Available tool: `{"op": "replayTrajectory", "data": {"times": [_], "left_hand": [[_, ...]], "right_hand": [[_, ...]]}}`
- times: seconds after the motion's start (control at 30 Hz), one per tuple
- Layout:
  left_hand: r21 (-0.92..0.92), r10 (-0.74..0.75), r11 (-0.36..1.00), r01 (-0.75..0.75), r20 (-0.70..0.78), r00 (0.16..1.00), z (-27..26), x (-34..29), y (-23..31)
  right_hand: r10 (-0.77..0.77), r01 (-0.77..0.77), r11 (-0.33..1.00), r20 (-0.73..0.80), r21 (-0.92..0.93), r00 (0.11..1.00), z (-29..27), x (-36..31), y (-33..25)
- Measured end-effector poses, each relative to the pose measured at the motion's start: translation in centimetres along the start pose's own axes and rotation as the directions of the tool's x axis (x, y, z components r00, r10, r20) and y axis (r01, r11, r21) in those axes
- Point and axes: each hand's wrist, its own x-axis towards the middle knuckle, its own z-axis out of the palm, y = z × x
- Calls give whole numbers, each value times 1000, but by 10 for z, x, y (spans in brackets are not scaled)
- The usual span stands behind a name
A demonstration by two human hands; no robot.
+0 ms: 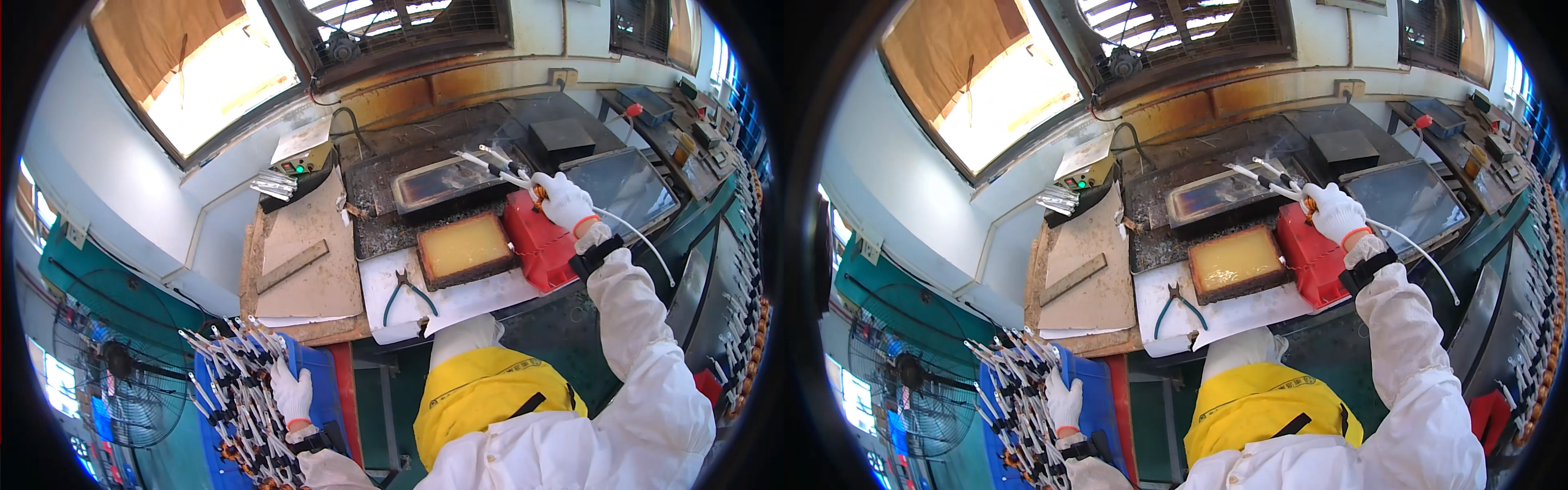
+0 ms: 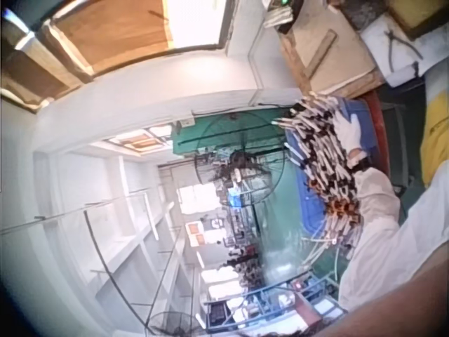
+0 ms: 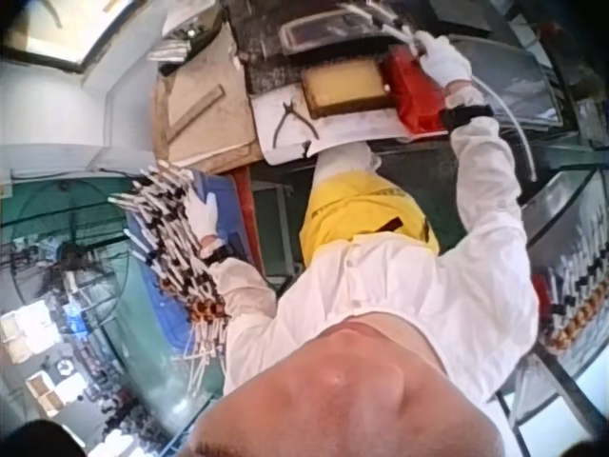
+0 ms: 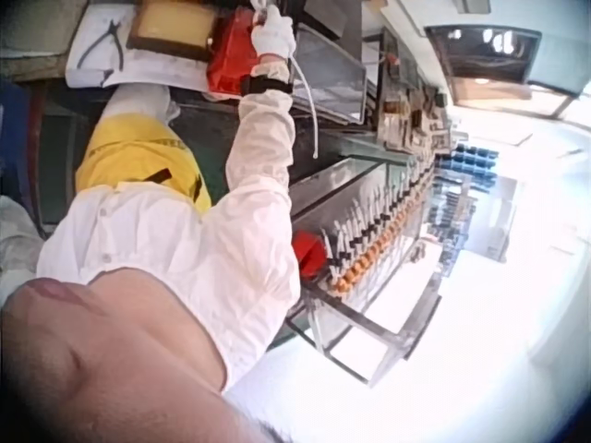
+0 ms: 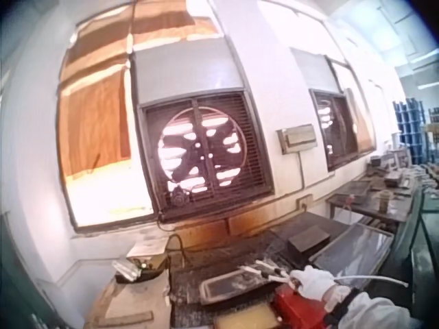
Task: Dipping wire leads of motor coils into a molten solder bath and soldering connections.
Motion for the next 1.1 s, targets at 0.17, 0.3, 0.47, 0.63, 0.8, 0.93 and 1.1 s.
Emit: {"op": "replayTrajectory", "data": {"times": [0.17, 0.3, 0.47, 0.63, 0.8, 0.93, 1.1], "left_hand": [[-7, 11, 1000, -11, -12, 1000, 3, 2, -3], [-33, 21, 999, -21, -15, 1000, 2, 2, -5], [-26, 34, 999, -34, -25, 999, 4, 3, -5], [1, 25, 1000, -25, -39, 999, 9, 5, -14], [-24, 43, 999, -44, -43, 998, 7, 3, -8], [-25, 43, 999, -45, -52, 998, 6, 1, -9], [-37, 55, 998, -56, -51, 997, 5, 1, -9]], "right_hand": [[46, -45, 990, 0, 137, 999, -8, -16, 6], [155, -135, 970, -86, 202, 984, 0, -35, 8], [264, -178, 919, -214, 353, 940, 10, -63, 14], [294, -140, 904, -347, 405, 891, 25, -79, 19], [359, -155, 873, -396, 462, 845, 23, -92, 14], [375, -133, 866, -448, 482, 812, 24, -98, 12], [392, -152, 867, -462, 475, 796, 31, -99, 13]]}}
